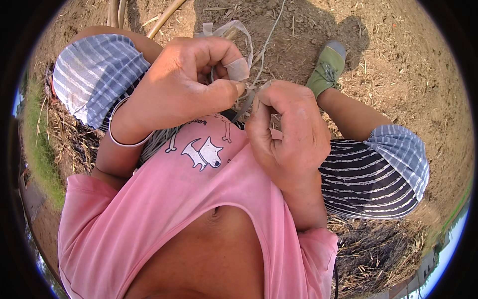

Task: The person sits in a tilled field and untangles a coiled light-green rope, then ties a knot at the end. The person holds the rope with both hands, pulls strands to separate them, and forms a loop to secure the knot.

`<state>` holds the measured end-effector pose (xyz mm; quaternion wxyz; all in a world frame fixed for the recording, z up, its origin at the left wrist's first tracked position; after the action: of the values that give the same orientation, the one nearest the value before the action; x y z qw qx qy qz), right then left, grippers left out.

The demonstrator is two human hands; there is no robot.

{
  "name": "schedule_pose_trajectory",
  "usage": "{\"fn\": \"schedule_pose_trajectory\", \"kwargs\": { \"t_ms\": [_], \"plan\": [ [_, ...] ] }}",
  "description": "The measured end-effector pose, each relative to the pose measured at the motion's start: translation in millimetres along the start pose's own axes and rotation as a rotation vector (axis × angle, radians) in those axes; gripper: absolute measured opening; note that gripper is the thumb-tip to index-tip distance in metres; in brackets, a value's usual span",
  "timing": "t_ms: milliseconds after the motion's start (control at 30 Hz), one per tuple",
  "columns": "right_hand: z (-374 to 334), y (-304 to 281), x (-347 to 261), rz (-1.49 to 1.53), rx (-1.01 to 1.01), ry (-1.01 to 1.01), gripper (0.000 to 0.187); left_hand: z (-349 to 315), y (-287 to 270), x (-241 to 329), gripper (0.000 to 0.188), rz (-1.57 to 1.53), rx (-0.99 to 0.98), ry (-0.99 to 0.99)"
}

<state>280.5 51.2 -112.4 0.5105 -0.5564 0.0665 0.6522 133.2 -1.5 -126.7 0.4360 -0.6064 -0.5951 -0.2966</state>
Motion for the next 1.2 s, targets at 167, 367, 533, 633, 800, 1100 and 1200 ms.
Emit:
{"fn": "schedule_pose_trajectory", "kwargs": {
  "t_ms": [167, 367, 533, 633, 800, 1100, 1200],
  "plan": [
    [4.3, 6.1, -6.6, -0.053, -0.008, -0.087, 0.031, -0.7, -0.2, 2.4, 0.010, 0.043, 0.026, 0.059],
    [5.3, 9.4, -5.1, -0.063, -0.055, -0.129, 0.031, -1.0, 0.7, 5.0, 0.009, 0.108, 0.048, 0.054],
    [5.4, 12.1, -5.3, -0.106, -0.076, -0.117, 0.031, -1.0, 0.5, 5.1, 0.009, 0.167, 0.073, 0.083],
    [5.2, 14.9, -5.4, -0.122, -0.091, -0.111, 0.032, -1.0, 1.2, 5.0, 0.008, 0.180, 0.068, 0.069],
    [3.9, 13.7, -4.7, -0.112, -0.072, -0.095, 0.033, -0.3, 2.9, 5.1, 0.007, 0.166, 0.045, 0.079],
    [-0.1, 2.6, 1.8, 0.018, 0.019, 0.085, 0.029, 1.0, -4.9, 0.0, 0.008, 0.080, 0.053, 0.021],
    [5.0, 5.5, -5.6, 0.001, 0.012, -0.036, 0.028, 1.4, -2.5, 1.2, 0.008, 0.049, 0.034, 0.010]
  ]
}}
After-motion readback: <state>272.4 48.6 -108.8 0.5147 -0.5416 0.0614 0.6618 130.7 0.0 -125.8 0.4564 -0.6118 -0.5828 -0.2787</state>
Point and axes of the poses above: each hand's wrist, its own z-axis towards the middle knuckle, its own y-axis out of the palm, x = y × z, the point moved 6 cm from there along z, towards the middle knuckle, and after that the axes turned 4 degrees about z, right-handed, at the moved point
